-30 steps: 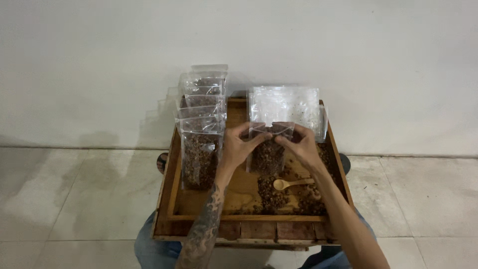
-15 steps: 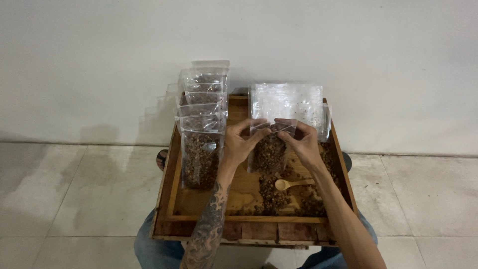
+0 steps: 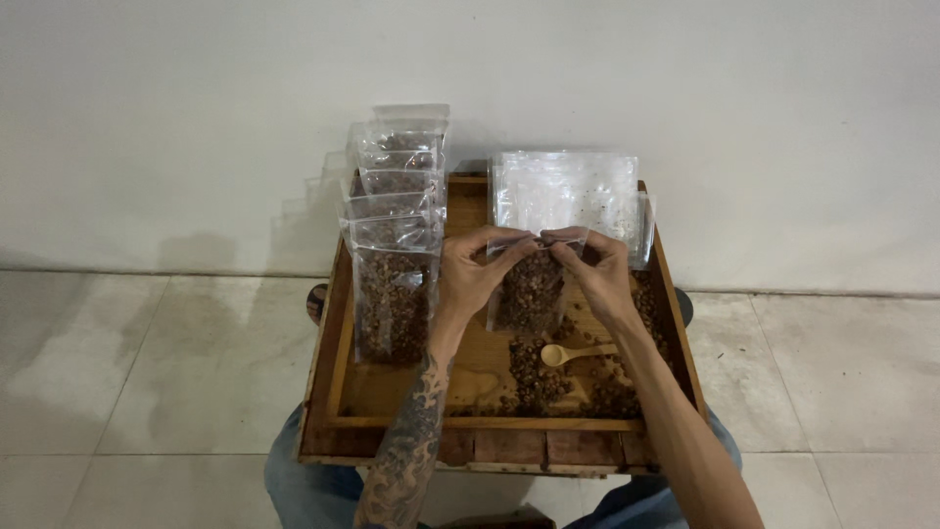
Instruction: The person scoops brown granules from a wooden tray into clear plastic bags using a wooden spoon. After filling each bag, they seal it and place it in a stack of completed packages.
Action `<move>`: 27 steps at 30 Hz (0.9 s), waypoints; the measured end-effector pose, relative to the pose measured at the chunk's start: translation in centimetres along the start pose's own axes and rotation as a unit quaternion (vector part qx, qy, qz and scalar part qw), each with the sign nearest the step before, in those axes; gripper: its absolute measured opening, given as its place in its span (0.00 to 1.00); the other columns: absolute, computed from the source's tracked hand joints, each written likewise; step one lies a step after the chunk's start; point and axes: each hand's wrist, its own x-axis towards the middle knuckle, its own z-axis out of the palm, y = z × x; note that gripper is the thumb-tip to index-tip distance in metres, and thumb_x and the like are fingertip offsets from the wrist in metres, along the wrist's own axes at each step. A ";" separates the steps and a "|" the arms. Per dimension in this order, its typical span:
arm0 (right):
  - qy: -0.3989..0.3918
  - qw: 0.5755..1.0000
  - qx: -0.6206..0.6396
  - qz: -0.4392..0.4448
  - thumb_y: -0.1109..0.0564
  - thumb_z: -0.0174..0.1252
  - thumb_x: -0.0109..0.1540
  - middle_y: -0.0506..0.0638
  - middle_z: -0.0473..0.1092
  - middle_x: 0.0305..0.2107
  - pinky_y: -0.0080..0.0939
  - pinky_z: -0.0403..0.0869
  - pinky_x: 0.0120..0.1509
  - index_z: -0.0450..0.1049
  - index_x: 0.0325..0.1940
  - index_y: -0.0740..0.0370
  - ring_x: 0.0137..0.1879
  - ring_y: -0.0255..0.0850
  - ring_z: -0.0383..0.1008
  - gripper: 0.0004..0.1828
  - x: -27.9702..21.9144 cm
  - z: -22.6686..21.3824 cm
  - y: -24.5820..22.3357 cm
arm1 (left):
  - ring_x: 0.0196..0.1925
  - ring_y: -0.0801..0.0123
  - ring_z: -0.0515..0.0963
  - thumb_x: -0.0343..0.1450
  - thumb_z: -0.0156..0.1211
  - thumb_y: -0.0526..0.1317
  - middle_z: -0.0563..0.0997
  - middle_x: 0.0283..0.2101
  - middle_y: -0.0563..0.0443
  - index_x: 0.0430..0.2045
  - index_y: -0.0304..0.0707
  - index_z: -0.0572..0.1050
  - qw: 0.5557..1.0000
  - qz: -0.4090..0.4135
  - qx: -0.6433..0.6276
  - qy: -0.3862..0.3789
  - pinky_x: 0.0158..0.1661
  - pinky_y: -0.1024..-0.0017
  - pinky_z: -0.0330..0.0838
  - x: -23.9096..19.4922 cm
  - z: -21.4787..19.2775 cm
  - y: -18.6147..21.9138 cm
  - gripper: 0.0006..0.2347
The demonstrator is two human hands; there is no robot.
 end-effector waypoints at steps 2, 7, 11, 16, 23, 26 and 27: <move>-0.029 0.999 -0.014 0.017 0.62 0.69 0.62 0.56 0.80 0.38 0.48 0.77 0.61 0.83 0.47 0.66 0.51 0.41 0.78 0.10 0.1 -0.7 -0.1 | 0.46 0.65 0.85 0.63 0.80 0.40 0.88 0.38 0.49 0.38 0.46 0.87 1.000 -0.014 -0.014 -0.022 0.49 0.65 0.79 -0.2 -0.5 -0.4 0.12; -0.139 0.979 -0.050 0.139 0.62 0.82 0.42 0.69 0.78 0.45 0.68 0.72 0.67 0.79 0.54 0.74 0.54 0.63 0.78 0.37 -1.5 -1.1 -2.7 | 0.50 0.66 0.85 0.65 0.79 0.40 0.88 0.43 0.48 0.41 0.45 0.86 0.998 -0.058 -0.018 -0.024 0.52 0.66 0.79 -0.6 -0.4 -0.3 0.12; -0.172 0.977 -0.068 0.108 0.56 0.79 0.52 0.66 0.78 0.37 0.62 0.73 0.58 0.80 0.45 0.72 0.49 0.60 0.79 0.23 -0.9 -1.5 0.0 | 0.55 0.60 0.81 0.69 0.74 0.43 0.85 0.49 0.43 0.49 0.41 0.82 0.998 -0.045 -0.041 -0.008 0.56 0.60 0.76 -0.8 0.5 0.4 0.16; -0.139 0.982 -0.076 0.104 0.50 0.64 0.63 0.60 0.69 0.47 0.56 0.66 0.63 0.72 0.54 0.65 0.57 0.53 0.69 0.21 -1.0 -0.3 -1.3 | 0.67 0.30 0.70 0.78 0.51 0.59 0.71 0.65 0.22 0.65 0.28 0.67 0.993 -0.052 -0.008 -0.105 0.68 0.37 0.59 -1.5 1.6 0.2 0.31; -0.098 0.983 -0.106 0.113 0.51 0.59 0.68 0.61 0.60 0.51 0.57 0.60 0.64 0.67 0.58 0.66 0.59 0.53 0.56 0.20 0.0 -0.9 -2.8 | 0.51 0.60 0.83 0.82 0.50 0.43 0.85 0.45 0.43 0.46 0.39 0.83 0.999 0.031 0.016 0.026 0.55 0.62 0.74 -0.8 0.3 -2.1 0.13; -0.025 0.998 -0.055 0.012 0.65 0.69 0.64 0.53 0.74 0.25 0.44 0.81 0.48 0.80 0.36 0.68 0.37 0.38 0.76 0.04 0.4 -1.9 0.7 | 0.50 0.65 0.83 0.82 0.50 0.42 0.85 0.45 0.47 0.47 0.42 0.84 0.999 0.029 -0.024 0.030 0.54 0.65 0.75 -0.7 1.1 -2.2 0.12; 0.000 0.999 -0.051 -0.009 0.68 0.69 0.63 0.54 0.74 0.25 0.46 0.82 0.51 0.80 0.35 0.71 0.38 0.36 0.76 0.03 0.4 -1.9 1.0 | 0.50 0.67 0.83 0.82 0.51 0.43 0.85 0.46 0.49 0.50 0.45 0.83 0.998 0.024 -0.045 0.022 0.55 0.65 0.75 -0.7 1.4 -2.9 0.12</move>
